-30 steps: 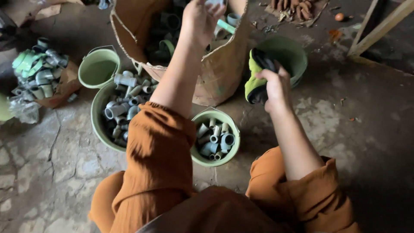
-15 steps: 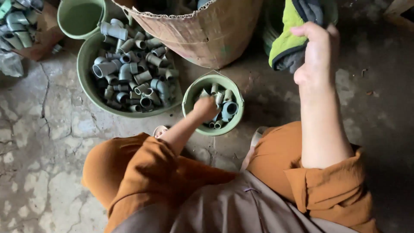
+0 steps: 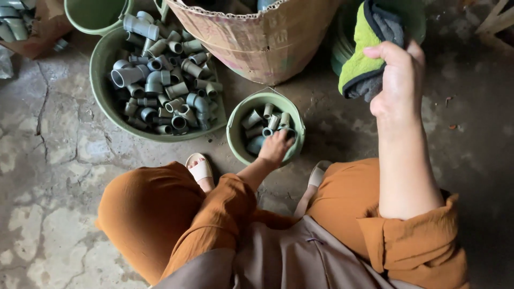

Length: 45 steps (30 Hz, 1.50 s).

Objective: The person sits on the floor and wipes small grey plastic pipe fittings with a green and black sponge. They pick each fitting from a green basin, wipe it, and place it into a cardboard box.

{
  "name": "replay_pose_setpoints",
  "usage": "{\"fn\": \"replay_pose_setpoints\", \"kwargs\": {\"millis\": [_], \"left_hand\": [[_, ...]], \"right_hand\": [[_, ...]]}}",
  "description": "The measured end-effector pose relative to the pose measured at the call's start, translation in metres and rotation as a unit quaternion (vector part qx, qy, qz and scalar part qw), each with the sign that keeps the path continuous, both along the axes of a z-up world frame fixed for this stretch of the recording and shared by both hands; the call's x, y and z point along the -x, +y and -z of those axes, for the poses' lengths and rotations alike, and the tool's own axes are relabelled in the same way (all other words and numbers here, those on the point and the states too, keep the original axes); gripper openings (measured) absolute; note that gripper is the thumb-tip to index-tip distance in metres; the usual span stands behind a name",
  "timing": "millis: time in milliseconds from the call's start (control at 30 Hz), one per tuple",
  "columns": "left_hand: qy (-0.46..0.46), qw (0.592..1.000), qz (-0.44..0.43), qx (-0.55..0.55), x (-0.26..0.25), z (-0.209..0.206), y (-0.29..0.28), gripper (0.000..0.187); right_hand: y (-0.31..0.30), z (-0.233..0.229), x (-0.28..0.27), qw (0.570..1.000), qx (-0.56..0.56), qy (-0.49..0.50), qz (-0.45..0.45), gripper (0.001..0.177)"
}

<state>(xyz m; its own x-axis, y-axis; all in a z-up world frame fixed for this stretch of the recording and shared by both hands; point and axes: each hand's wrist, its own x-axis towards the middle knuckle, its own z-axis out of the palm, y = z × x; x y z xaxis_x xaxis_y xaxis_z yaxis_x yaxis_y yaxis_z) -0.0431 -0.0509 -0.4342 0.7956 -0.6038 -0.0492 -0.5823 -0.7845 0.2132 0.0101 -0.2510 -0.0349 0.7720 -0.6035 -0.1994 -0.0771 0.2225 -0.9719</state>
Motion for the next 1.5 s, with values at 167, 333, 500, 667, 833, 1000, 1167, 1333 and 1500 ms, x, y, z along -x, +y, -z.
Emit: {"fn": "replay_pose_setpoints", "kwargs": {"millis": [167, 333, 500, 667, 833, 1000, 1167, 1333, 1500], "left_hand": [[-0.017, 0.994, -0.079, -0.072, -0.004, 0.061, -0.005, 0.032], [0.100, 0.988, -0.086, -0.078, -0.016, 0.010, 0.059, 0.017], [0.263, 0.938, -0.223, 0.041, -0.010, -0.044, 0.067, 0.036], [0.230, 0.926, -0.296, 0.048, -0.005, -0.006, 0.008, 0.042], [0.223, 0.921, -0.313, 0.061, -0.001, -0.023, 0.004, 0.031], [0.057, 0.967, -0.247, 0.031, 0.010, -0.028, 0.024, 0.017], [-0.127, 0.982, -0.140, -0.032, 0.008, 0.007, 0.049, 0.011], [-0.106, 0.922, -0.350, 0.127, -0.014, -0.077, 0.060, 0.018], [-0.066, 0.859, -0.360, 0.359, -0.027, -0.224, 0.056, 0.022]], "right_hand": [[0.001, 0.005, -0.001, 0.999, -0.020, 0.024, 0.024, 0.040], [0.006, -0.001, 0.001, 1.000, -0.022, 0.020, -0.006, 0.045], [0.009, 0.003, 0.002, 1.000, -0.011, 0.011, -0.009, 0.051], [0.027, 0.006, 0.009, 0.999, 0.027, -0.004, -0.029, 0.062], [0.020, 0.022, -0.001, 0.998, 0.054, 0.010, -0.022, 0.073], [0.027, 0.026, -0.005, 0.997, 0.060, 0.023, -0.042, 0.072], [0.033, 0.040, -0.008, 0.997, 0.070, 0.012, -0.038, 0.070], [0.035, 0.033, -0.002, 0.998, 0.051, -0.010, -0.048, 0.061], [0.048, 0.057, -0.004, 0.998, 0.002, -0.023, -0.053, 0.052]]}}
